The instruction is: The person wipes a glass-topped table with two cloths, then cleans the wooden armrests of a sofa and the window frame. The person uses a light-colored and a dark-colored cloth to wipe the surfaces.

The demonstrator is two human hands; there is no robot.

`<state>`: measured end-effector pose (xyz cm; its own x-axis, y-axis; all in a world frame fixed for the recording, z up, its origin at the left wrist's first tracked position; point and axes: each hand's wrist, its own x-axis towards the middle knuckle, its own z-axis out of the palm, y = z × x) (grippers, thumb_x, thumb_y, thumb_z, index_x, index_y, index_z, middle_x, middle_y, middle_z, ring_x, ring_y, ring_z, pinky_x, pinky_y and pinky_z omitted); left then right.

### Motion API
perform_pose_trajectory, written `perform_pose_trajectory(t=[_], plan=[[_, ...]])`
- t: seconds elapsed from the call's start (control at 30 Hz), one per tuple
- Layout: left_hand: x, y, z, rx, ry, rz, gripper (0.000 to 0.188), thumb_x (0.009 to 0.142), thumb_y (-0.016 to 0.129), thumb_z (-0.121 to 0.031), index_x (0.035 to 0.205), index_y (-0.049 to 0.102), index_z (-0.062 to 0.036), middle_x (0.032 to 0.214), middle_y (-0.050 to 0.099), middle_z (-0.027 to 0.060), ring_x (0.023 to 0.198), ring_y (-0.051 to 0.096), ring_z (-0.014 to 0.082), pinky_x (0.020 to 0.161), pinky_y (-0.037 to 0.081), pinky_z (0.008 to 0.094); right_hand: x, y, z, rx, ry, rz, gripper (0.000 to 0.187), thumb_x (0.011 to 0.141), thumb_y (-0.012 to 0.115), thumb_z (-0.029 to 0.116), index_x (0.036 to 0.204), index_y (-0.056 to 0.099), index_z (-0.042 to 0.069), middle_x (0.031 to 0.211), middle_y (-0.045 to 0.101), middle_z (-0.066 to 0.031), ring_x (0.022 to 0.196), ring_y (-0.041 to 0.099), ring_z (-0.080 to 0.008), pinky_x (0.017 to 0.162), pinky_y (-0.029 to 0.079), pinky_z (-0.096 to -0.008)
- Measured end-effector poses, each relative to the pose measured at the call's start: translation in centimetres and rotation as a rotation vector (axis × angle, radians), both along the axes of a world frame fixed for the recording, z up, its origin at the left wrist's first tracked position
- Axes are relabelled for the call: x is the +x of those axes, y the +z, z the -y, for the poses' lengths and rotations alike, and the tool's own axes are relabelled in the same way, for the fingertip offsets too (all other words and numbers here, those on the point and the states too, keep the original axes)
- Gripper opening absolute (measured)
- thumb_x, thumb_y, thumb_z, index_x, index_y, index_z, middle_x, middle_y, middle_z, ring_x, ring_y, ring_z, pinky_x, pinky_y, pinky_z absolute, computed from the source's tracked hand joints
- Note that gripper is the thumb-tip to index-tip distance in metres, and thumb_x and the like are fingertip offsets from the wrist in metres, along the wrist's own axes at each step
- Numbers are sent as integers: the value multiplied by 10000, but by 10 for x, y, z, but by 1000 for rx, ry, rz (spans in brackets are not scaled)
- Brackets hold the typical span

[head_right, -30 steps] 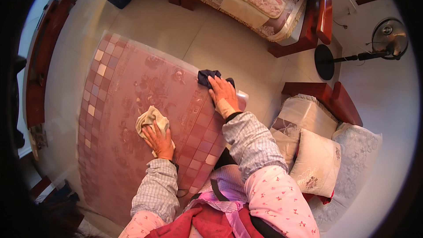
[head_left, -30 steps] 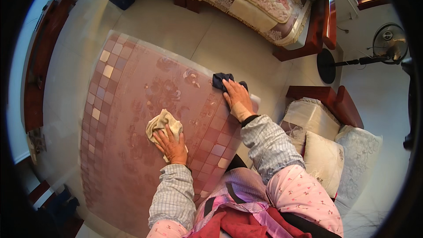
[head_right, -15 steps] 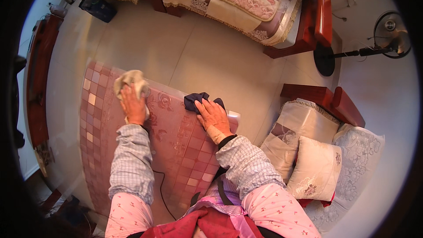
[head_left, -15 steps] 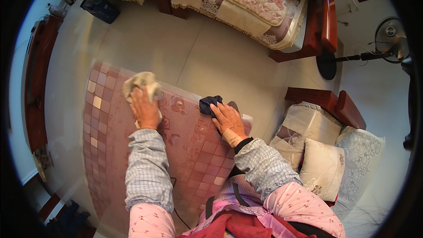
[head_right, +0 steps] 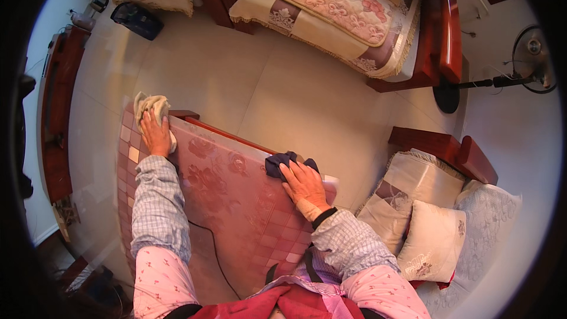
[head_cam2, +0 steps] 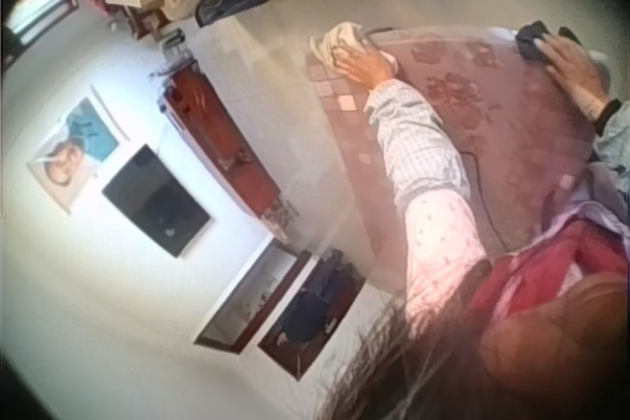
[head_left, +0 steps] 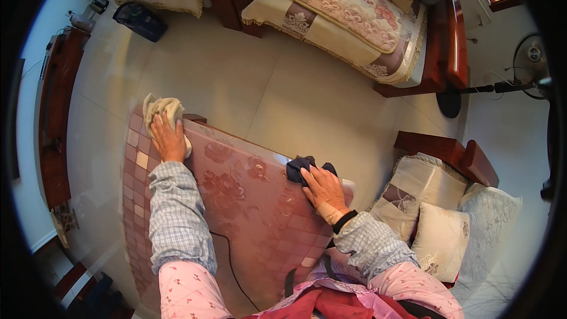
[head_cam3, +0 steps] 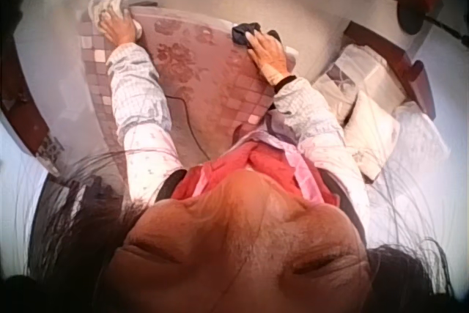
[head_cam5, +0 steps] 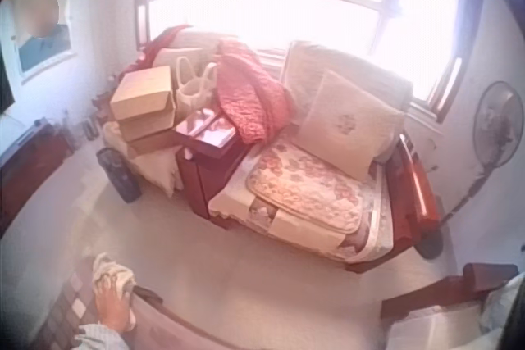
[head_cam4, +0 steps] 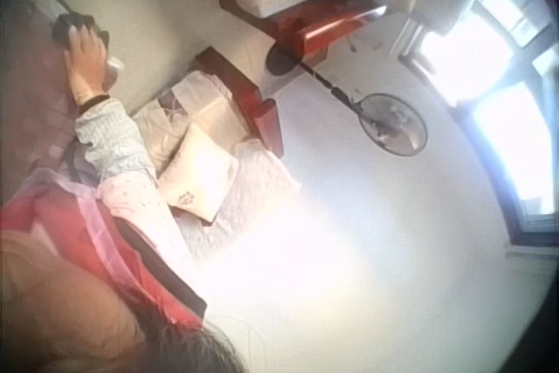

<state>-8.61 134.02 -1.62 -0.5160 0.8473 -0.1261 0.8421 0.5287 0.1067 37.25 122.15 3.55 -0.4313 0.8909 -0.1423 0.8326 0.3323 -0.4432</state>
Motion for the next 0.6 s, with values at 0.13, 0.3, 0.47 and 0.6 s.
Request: perform_pose_trajectory(t=[0.13,0.3,0.47,0.6], plan=[[-36,-3,-26,-2,39,-32,644,1039,462,-507,1586,337,-190,1677,237,88,1539,196,367,1184,243,623,1,-1,-2,-9,17,5,621,880,714,267,1454,502,166,1398,556,-104,1290,514,-324,1075,416,-479],[-66,-13,-49,-39,76,-144,615,1031,464,-494,1558,399,-186,1663,275,71,1520,233,364,1165,263,638,1,0,-3,-20,24,4,626,881,717,265,1458,492,168,1435,534,-99,1312,498,-313,1091,411,-476],[-73,-19,-45,-53,26,-112,632,1029,461,-515,1565,386,-187,1680,245,57,1544,178,368,1170,229,656,0,5,-3,-16,17,-7,599,903,701,263,1457,495,168,1426,540,-91,1301,506,-304,1090,411,-463],[-56,-23,-14,-7,-102,-68,666,1034,460,-519,1594,333,-183,1700,196,58,1562,132,368,1187,197,650,0,4,-3,23,15,7,590,897,705,271,1444,513,158,1412,553,-96,1287,518,-293,1076,421,-463]])
